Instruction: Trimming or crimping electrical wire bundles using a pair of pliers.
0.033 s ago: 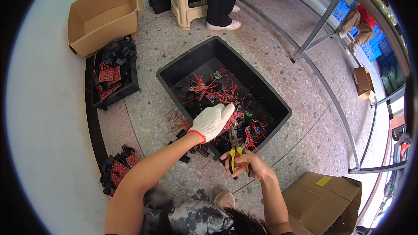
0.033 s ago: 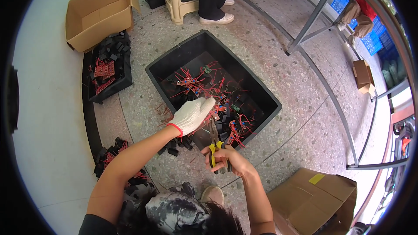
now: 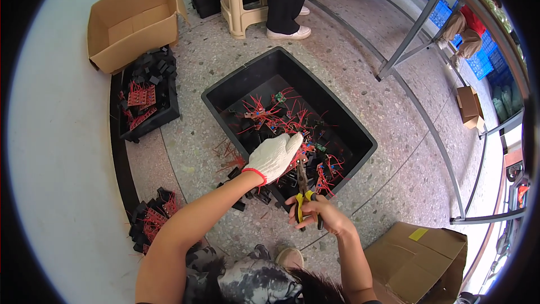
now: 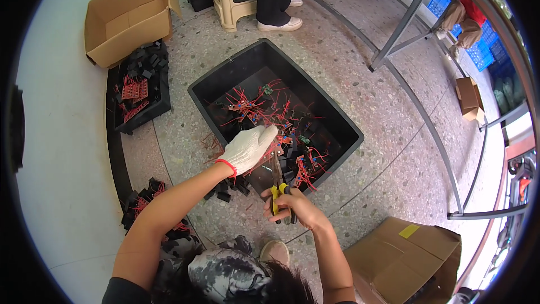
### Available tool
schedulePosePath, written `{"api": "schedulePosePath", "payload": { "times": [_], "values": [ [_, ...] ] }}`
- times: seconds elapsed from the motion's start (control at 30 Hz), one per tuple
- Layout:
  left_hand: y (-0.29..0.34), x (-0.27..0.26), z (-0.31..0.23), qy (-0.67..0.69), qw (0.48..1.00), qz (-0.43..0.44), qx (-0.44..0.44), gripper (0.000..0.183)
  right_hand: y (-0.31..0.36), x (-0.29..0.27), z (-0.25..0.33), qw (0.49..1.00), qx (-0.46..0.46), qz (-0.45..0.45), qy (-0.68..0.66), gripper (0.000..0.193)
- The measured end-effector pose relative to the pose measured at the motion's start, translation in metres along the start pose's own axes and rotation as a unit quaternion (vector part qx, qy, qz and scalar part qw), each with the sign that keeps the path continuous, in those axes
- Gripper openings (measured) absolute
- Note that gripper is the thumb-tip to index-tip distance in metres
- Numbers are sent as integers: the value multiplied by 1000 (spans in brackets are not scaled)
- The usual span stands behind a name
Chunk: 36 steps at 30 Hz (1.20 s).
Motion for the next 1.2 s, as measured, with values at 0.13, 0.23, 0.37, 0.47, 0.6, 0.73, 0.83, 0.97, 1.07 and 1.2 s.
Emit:
{"api": "schedulePosePath", "payload": {
  "times": [0.13,0.23,0.37,0.47,0.6,0.73,0.83,0.97,1.07,1.2],
  "values": [
    [1,-7,-3,-39,998,-14,-39,72,7,1,-2,982,11,-116,150,35],
    [0,-7,-4,-54,998,-19,-40,72,5,2,-3,978,13,-130,162,35],
    [-1,-7,-7,-29,998,-3,-60,69,4,-3,-1,976,20,-134,168,29],
    [1,-12,-8,28,997,37,-58,68,3,-8,0,978,19,-130,161,23],
    [9,-13,1,130,986,55,-86,66,5,-10,1,980,8,-155,125,20],
    [20,-5,13,36,995,-29,-89,61,5,-5,6,962,9,-196,191,21],
    [11,0,15,72,994,-72,-34,56,6,-9,10,969,5,-163,188,22],
    [10,-6,11,143,987,-69,18,56,5,-12,9,999,-9,33,-41,27],
    [8,-3,9,116,992,-49,-1,64,9,-6,11,1000,18,-20,12,31],
    [4,2,9,93,993,-66,-2,65,4,-7,-5,992,8,-89,90,33]
  ]
}}
Point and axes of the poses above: each hand's wrist, its own y-axis away from the middle knuckle, its own x-axis out of the palm, z = x × y, the point moved 6 cm from there along -y, towards the middle knuckle, and after that the axes turned 10 degrees about y, right-handed, at the moved point
